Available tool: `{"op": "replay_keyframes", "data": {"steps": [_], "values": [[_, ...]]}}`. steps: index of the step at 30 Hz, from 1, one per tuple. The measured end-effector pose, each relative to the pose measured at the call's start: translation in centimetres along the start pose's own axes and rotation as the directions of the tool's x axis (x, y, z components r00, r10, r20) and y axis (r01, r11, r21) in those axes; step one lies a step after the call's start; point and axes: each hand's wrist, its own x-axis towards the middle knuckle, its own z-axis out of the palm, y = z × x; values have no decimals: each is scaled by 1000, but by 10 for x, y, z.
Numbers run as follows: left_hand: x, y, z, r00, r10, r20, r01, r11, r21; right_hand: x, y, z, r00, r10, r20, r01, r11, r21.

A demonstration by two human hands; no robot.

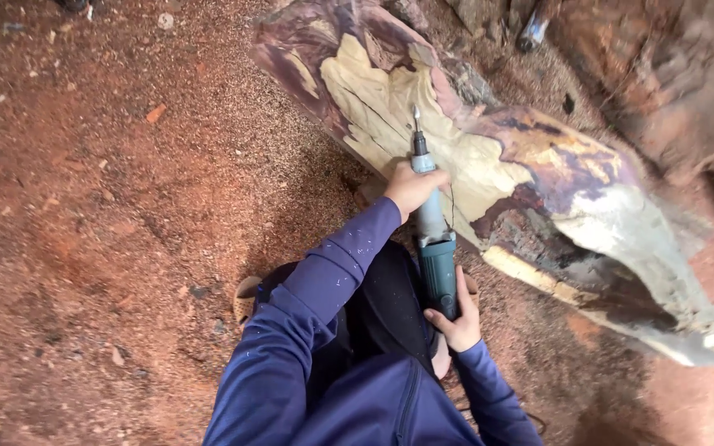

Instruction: The person kneels beside a large partially carved wood log on the ground and uses a handheld die grinder to grind and shape the carved surface, repositioning the tool across different areas of the sculpture throughout the episode.

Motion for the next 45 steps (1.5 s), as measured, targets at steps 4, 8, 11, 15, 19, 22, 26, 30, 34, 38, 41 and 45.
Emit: {"op": "replay_keyframes", "data": {"steps": [4,8,11,15,19,22,26,30,34,38,41,45], "values": [[13,-19,10,1000,14,13,-14,1000,-20,-9,0,4,1000,20,-9,-20,1000,24],[15,-23,8,999,45,-1,-45,998,33,-11,-7,9,999,15,-33,-12,996,83],[22,-22,8,998,58,2,-58,998,-12,-8,-3,9,999,-1,-33,4,996,93],[28,-23,11,999,47,24,-48,998,30,-9,-5,11,1000,0,-27,3,994,105],[6,-8,4,999,22,29,-24,996,84,-7,-12,6,999,30,-35,-25,993,117],[2,-5,6,999,17,36,-18,999,37,-7,0,4,997,67,-49,-64,996,58],[2,5,10,1000,8,10,-9,997,81,-1,-12,0,995,91,-27,-90,996,29],[-28,31,12,1000,15,4,-15,997,77,3,-19,-3,994,106,23,-108,987,120],[-21,27,15,1000,-1,8,0,999,43,9,-19,-9,997,60,47,-66,986,155],[-4,6,21,1000,-30,8,29,995,91,0,-19,-11,996,74,55,-82,984,160],[9,-11,23,999,-34,35,29,990,135,-6,-16,-11,993,110,52,-117,982,149],[1,-8,18,999,-10,37,4,990,139,-9,-12,-11,991,125,53,-131,983,128]]}}
